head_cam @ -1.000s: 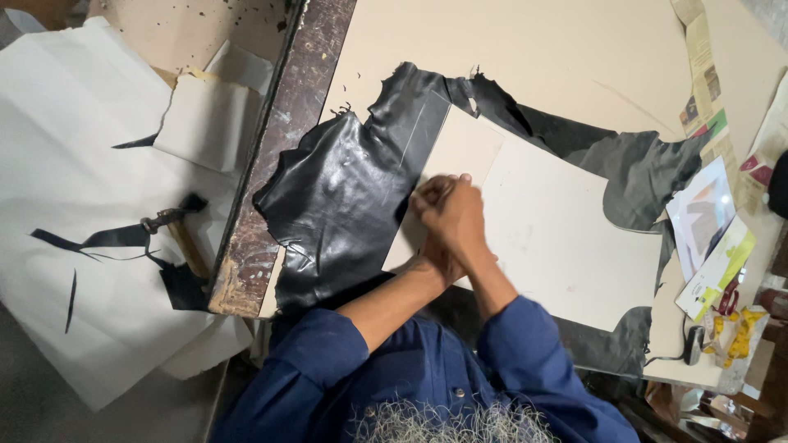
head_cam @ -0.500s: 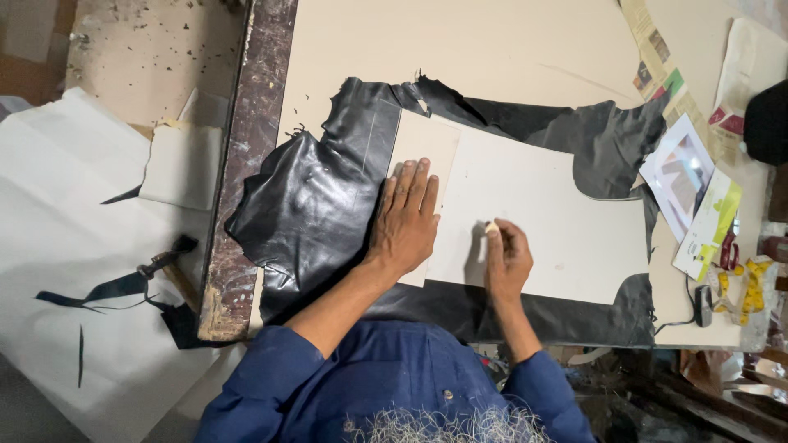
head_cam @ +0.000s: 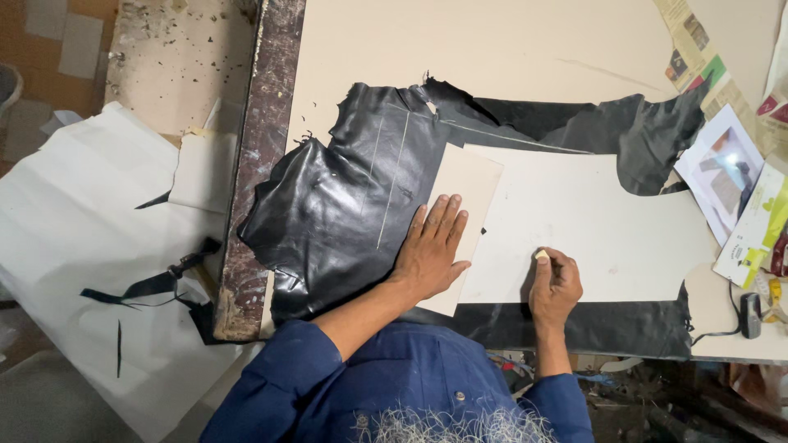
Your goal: The person places paper pattern pieces on a black leather hide and uses chalk to trace their outlines. They reposition the patterns multiple times, use a newspaper strip as a straightedge, and briefly show a reference photo of a leather jacket.
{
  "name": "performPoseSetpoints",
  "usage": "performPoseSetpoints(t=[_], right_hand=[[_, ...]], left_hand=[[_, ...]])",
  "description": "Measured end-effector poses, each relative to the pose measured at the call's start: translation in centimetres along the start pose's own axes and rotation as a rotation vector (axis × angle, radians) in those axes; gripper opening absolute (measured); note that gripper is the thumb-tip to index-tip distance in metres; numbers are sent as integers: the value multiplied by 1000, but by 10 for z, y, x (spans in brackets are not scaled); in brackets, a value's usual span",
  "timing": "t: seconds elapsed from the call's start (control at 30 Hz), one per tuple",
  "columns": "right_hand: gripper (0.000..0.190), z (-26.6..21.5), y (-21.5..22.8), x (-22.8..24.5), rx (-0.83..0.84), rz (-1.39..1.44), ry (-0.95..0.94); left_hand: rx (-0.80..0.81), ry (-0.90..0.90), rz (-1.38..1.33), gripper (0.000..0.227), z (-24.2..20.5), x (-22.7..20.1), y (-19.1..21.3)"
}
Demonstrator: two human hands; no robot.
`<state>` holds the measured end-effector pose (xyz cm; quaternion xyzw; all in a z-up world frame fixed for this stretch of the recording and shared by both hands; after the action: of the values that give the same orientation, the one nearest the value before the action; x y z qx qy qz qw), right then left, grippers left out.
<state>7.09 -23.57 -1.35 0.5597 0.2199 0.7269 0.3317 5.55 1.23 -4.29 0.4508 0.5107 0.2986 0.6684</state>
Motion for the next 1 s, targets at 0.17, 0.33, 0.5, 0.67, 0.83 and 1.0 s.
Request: performPoseSetpoints(t=[0.17,0.33,0.5,0.67,0.83,1.0], right_hand=[[21,10,-5,-5,-34,301,-188],[13,-6,-28,-2,102,766,-639],[12,-22,-53,10,274,726,-753],[21,-17,-53,-20,401,-9,-339],[68,10,-121,-62,312,-287,-215],[107,-20,-133,-27,271,-406,-59]], left_hand=[[9,-33,9,91,-1,2,1],[-67,5,-106,89,-7,5,13],[-179,197,-14,74,-35,67,51],[-142,245,-38,63,-42,83,57],[-157,194,-9,56,-52,77,68],[-237,180,52,58,-41,79,72]])
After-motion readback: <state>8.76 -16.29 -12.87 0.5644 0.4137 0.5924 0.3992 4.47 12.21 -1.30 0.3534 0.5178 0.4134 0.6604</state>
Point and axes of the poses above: each hand's wrist, its own z-axis towards the middle knuckle, its own y-axis out of the back of the hand, x = y × z, the point moved 6 cm from there along z, towards the middle knuckle, and after that the axes turned 3 degrees about -y, right-handed, at the moved point
